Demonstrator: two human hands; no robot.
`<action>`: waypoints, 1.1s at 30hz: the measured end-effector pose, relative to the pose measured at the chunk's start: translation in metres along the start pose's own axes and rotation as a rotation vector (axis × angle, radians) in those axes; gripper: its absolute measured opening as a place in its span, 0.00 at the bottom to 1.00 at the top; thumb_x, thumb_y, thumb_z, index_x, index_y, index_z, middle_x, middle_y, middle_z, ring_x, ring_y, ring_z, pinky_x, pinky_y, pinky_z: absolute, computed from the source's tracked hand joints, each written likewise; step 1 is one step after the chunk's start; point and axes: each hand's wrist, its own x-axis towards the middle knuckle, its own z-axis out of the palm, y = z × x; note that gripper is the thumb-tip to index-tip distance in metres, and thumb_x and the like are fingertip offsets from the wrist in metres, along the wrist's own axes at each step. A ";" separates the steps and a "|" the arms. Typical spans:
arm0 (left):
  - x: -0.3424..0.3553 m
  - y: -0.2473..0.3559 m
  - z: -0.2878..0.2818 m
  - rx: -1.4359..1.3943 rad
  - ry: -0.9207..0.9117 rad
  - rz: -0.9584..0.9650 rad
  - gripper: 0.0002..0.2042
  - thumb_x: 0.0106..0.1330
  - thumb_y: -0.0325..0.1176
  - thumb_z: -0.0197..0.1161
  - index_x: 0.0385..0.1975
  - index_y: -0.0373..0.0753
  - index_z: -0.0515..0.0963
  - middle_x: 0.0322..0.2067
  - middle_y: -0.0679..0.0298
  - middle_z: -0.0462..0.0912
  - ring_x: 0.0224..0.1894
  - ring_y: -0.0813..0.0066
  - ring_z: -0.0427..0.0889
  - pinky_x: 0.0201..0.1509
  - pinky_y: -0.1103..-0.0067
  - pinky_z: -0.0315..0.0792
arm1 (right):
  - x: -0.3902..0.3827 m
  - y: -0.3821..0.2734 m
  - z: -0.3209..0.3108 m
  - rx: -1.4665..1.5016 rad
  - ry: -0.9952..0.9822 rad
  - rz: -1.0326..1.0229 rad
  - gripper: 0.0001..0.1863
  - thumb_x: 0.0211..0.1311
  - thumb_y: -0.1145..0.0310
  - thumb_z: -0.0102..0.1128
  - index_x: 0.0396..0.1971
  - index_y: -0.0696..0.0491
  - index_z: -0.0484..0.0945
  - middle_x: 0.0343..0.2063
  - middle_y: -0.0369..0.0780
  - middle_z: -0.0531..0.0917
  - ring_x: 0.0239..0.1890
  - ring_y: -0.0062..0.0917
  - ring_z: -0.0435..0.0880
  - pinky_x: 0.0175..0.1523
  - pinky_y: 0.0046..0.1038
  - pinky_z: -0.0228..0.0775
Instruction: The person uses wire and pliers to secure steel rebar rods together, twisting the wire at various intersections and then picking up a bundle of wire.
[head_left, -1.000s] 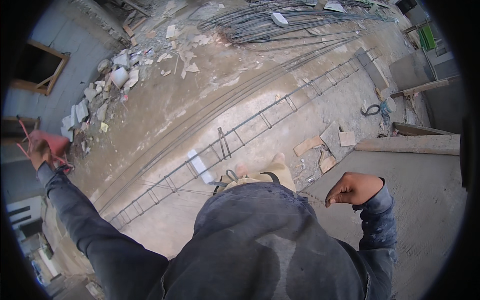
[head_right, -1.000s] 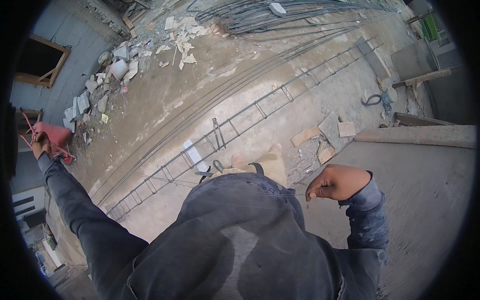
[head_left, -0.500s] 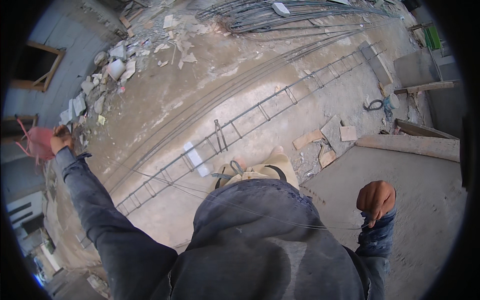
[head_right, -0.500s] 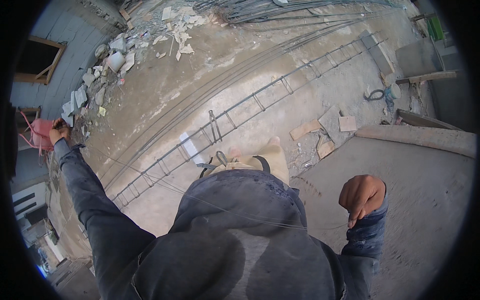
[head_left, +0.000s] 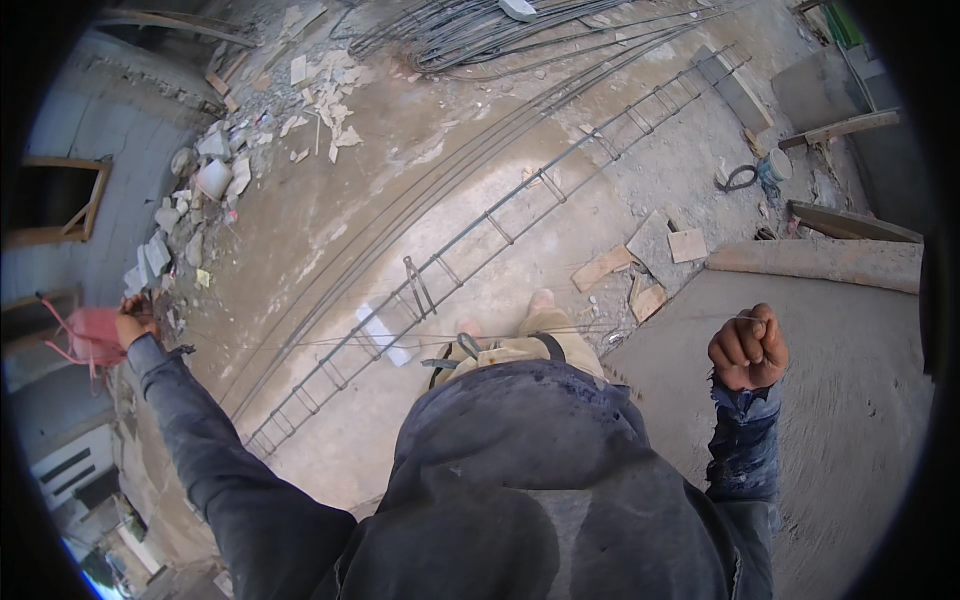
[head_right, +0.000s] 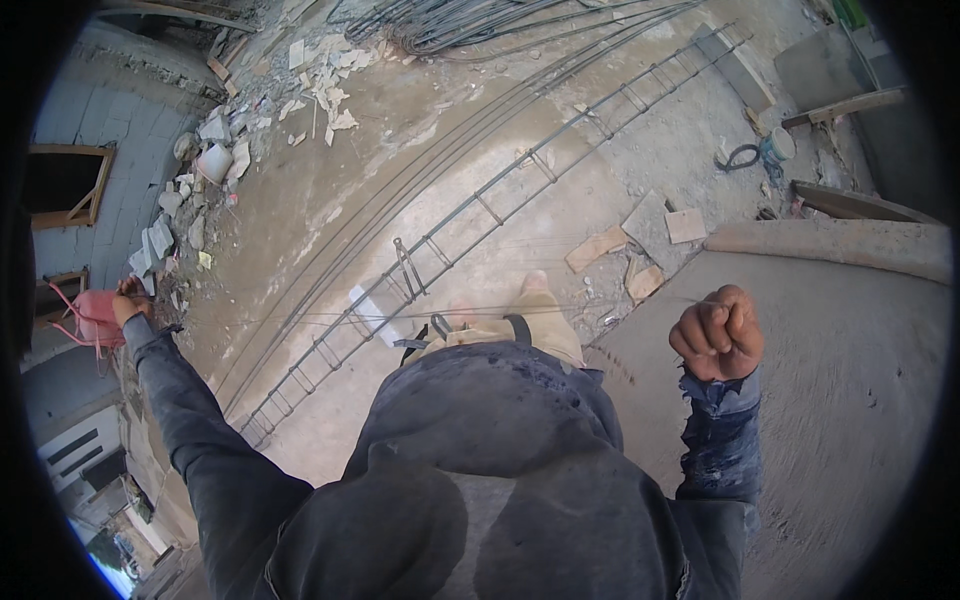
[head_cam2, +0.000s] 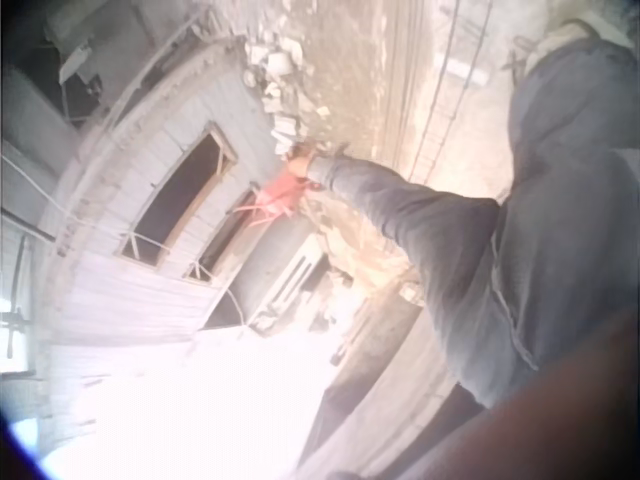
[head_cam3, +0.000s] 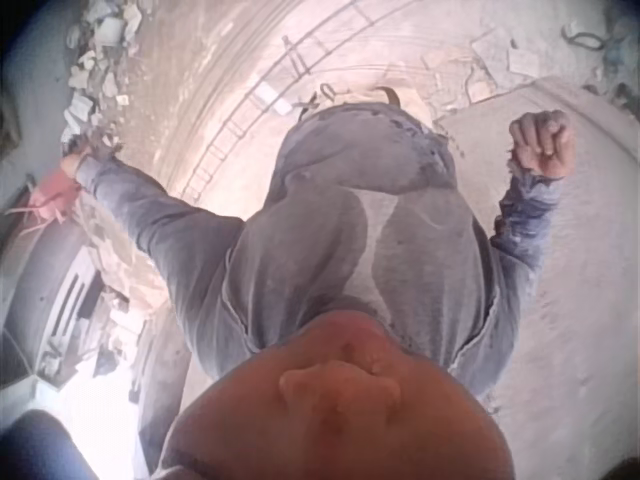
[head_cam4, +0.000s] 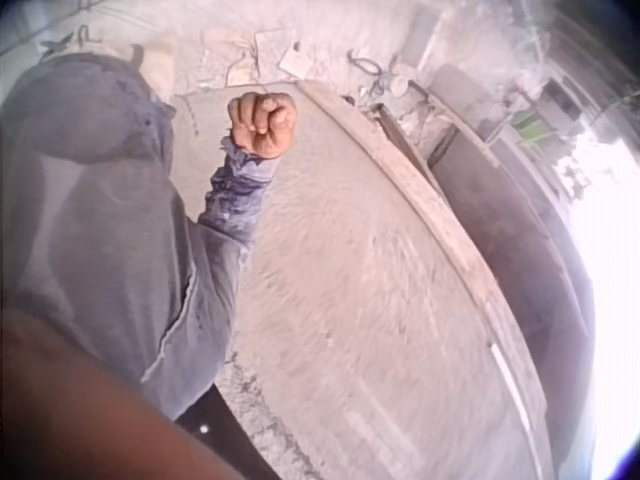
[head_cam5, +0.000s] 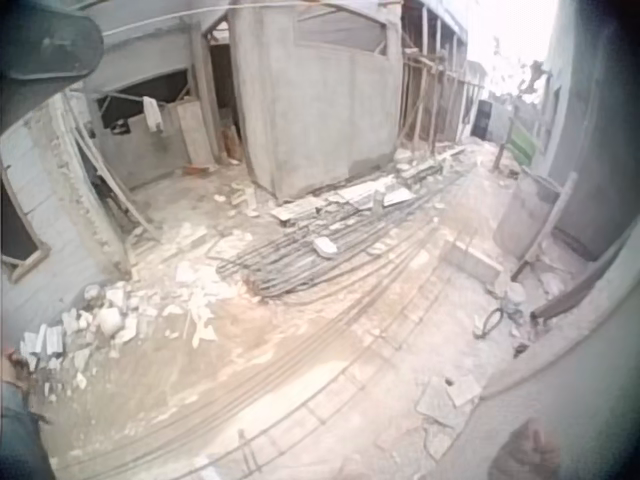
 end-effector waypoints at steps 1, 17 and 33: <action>0.006 0.007 -0.009 0.023 0.031 0.009 0.06 0.62 0.28 0.48 0.26 0.34 0.70 0.20 0.60 0.74 0.26 0.66 0.75 0.39 0.72 0.76 | 0.006 -0.003 0.001 0.007 -0.195 0.044 0.11 0.64 0.66 0.47 0.33 0.58 0.74 0.10 0.30 0.67 0.12 0.14 0.62 0.18 0.19 0.51; -0.130 0.007 -0.013 -0.183 0.064 0.002 0.06 0.59 0.25 0.43 0.26 0.36 0.69 0.15 0.62 0.71 0.21 0.68 0.74 0.33 0.71 0.77 | 0.053 -0.072 -0.067 -1.023 0.493 0.301 0.11 0.64 0.66 0.48 0.30 0.58 0.74 0.11 0.31 0.68 0.12 0.18 0.62 0.21 0.22 0.55; -0.268 -0.029 0.018 -0.055 0.368 0.167 0.06 0.61 0.25 0.42 0.32 0.35 0.68 0.19 0.62 0.72 0.23 0.68 0.75 0.37 0.70 0.77 | 0.057 -0.106 -0.089 -1.854 -0.283 0.451 0.07 0.58 0.74 0.52 0.31 0.61 0.77 0.23 0.44 0.80 0.26 0.29 0.80 0.32 0.26 0.69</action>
